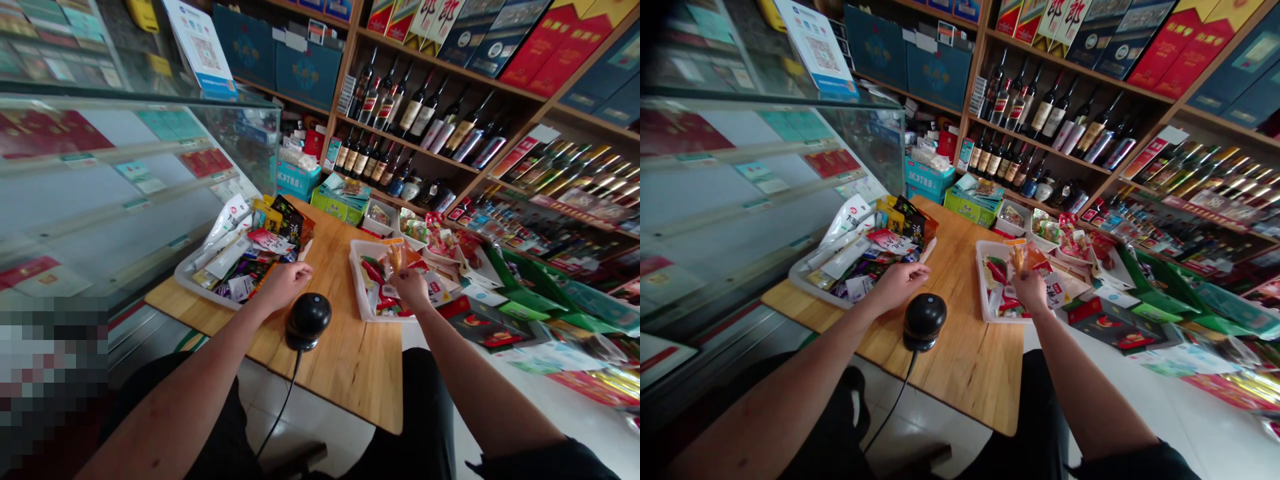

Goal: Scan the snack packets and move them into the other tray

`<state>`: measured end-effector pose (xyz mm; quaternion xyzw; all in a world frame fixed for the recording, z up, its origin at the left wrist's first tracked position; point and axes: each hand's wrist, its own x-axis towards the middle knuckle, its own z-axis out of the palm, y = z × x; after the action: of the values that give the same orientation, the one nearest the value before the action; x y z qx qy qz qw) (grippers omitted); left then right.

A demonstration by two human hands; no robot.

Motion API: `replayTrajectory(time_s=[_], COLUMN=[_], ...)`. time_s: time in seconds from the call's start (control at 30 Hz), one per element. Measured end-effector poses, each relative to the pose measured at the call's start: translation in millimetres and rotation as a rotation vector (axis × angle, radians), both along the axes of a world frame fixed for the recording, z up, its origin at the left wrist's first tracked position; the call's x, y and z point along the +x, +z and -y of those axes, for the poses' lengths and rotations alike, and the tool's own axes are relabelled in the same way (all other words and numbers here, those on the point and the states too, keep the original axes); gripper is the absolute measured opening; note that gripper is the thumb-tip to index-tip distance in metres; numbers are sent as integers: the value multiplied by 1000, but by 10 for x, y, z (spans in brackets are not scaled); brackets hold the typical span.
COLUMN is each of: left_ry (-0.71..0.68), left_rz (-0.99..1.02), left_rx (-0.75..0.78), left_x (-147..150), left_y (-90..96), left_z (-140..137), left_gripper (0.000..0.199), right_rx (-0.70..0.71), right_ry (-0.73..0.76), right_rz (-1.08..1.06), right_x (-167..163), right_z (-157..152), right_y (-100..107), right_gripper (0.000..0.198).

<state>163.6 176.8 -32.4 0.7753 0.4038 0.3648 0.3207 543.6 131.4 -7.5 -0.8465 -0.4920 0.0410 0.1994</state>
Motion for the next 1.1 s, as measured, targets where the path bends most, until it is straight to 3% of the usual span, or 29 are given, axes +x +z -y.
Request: replayTrajectory(time_s=[0.13, 0.23, 0.33, 0.43, 0.63, 0.8, 0.93, 1.1], left_ry=[27, 84, 198, 407, 763, 782, 784, 813], left_rz=[2, -13, -90, -227, -555, -620, -572, -297], left_rx=[14, 63, 156, 230, 235, 151, 112, 92], left_x=[-50, -106, -205, -380, -827, -1015, -1129, -1274], left_y=[-2, 17, 67, 146, 185, 66, 49, -6], left_z=[2, 1, -6, -31, -105, -146, -182, -257], left_gripper=[23, 22, 22, 25, 35, 30, 31, 40], right_rx=[-2, 61, 83, 141, 221, 200, 229, 258], right_ry=[-1, 35, 155, 304, 570, 633, 688, 699], right_rz=[99, 157, 96, 27, -111, -150, -203, -261], right_x=[112, -22, -356, -799, -1621, -2040, -2152, -2122], right_z=[-57, -168, -279, -369, -488, -472, -379, -161], right_y=[-75, -60, 28, 130, 288, 441, 537, 595], right_gripper=[41, 46, 38, 33, 27, 23, 20, 19])
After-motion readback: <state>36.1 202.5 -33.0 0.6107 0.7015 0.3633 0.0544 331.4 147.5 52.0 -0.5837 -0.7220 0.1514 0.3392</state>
